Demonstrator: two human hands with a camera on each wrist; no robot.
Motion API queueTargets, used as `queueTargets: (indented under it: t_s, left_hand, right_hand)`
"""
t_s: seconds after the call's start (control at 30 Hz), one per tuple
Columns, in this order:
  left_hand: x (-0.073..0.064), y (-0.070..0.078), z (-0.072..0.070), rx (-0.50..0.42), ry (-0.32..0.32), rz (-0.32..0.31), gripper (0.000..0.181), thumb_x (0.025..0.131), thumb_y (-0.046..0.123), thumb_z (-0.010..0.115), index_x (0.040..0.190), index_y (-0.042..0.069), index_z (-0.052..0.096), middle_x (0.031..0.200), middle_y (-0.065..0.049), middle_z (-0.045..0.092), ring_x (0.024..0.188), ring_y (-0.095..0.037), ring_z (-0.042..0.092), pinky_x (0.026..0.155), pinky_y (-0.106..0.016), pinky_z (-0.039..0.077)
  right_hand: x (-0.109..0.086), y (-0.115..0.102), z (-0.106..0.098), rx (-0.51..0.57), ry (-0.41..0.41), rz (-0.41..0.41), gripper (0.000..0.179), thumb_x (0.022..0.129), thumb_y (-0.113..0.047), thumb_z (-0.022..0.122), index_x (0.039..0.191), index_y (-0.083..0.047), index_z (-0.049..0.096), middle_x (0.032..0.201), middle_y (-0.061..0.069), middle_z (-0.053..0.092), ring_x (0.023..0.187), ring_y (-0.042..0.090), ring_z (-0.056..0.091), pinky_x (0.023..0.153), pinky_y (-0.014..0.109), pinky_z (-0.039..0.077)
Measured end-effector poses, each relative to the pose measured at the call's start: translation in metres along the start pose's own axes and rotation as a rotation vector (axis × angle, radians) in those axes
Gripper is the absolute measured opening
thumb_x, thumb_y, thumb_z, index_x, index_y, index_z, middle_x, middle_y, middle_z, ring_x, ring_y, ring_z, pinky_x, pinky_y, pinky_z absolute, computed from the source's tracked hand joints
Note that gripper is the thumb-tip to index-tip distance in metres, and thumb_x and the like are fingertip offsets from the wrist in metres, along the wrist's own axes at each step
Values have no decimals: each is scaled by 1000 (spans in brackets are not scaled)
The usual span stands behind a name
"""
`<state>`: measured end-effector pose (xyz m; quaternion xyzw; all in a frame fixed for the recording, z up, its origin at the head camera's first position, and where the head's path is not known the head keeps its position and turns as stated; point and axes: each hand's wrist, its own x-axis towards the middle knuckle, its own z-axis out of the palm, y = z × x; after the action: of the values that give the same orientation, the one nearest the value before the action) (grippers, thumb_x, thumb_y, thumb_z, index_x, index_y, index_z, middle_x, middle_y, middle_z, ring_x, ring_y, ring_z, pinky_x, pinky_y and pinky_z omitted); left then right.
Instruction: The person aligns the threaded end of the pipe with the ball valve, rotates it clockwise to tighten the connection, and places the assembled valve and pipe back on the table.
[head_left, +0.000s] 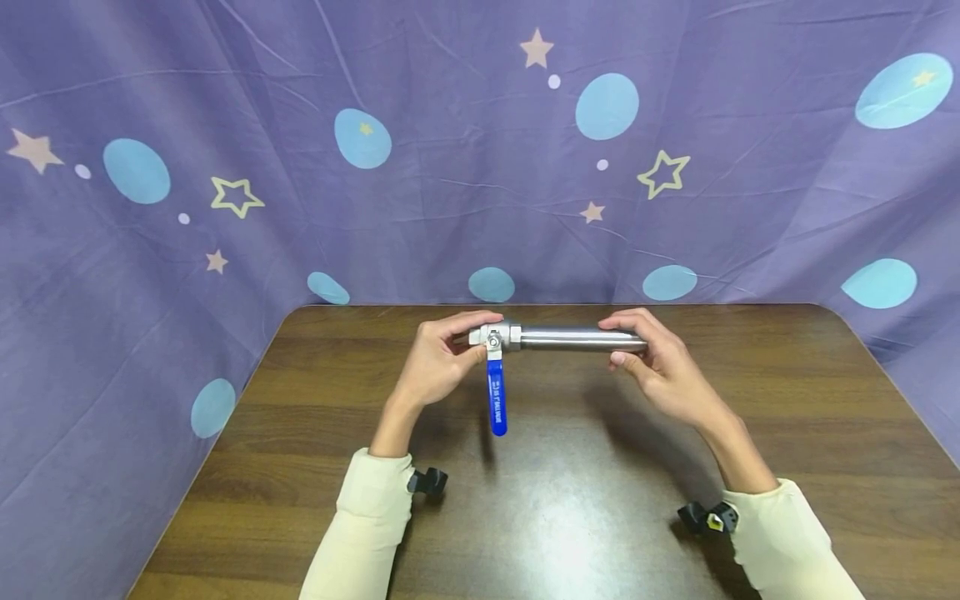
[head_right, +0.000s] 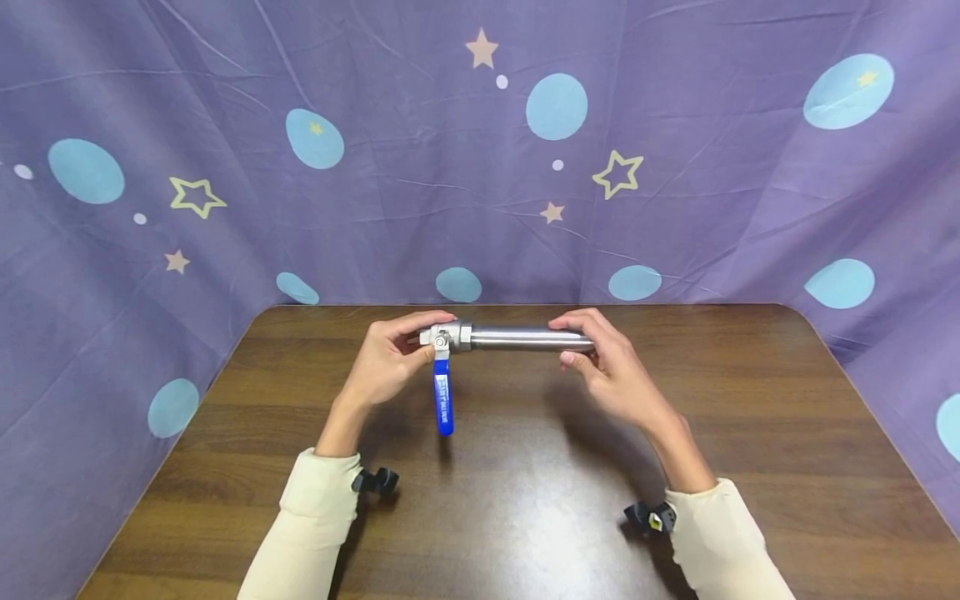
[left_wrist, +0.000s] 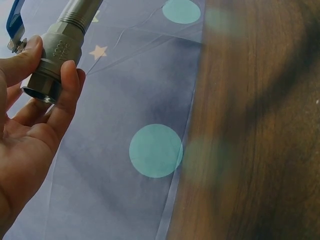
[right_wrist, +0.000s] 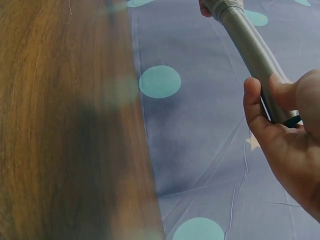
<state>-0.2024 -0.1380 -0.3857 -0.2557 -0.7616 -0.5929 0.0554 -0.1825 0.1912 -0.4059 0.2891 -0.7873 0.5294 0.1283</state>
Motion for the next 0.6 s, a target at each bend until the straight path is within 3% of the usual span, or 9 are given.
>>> queueTargets:
  t_s: [0.33,0.6]
  left_hand:
    - [0,1,1,-11,-3,8,47,86,-18,68,130,-3,74,134,-21,74,104,-13,71,91,-31,67]
    - [0,0,1,-16,-3,12,46,86,-18,69,130,-4,74,135,-22,73,105,-12,71,93,-29,67]
  right_hand:
    - [1,2,0,-6,15,-17,45,93,21,63,135,3,65,125,13,65,82,8,68,71,17,62]
    - [1,3,0,-10,12,-31,41,99,16,60,137,2,65,119,10,66,84,14,72,75,21,64]
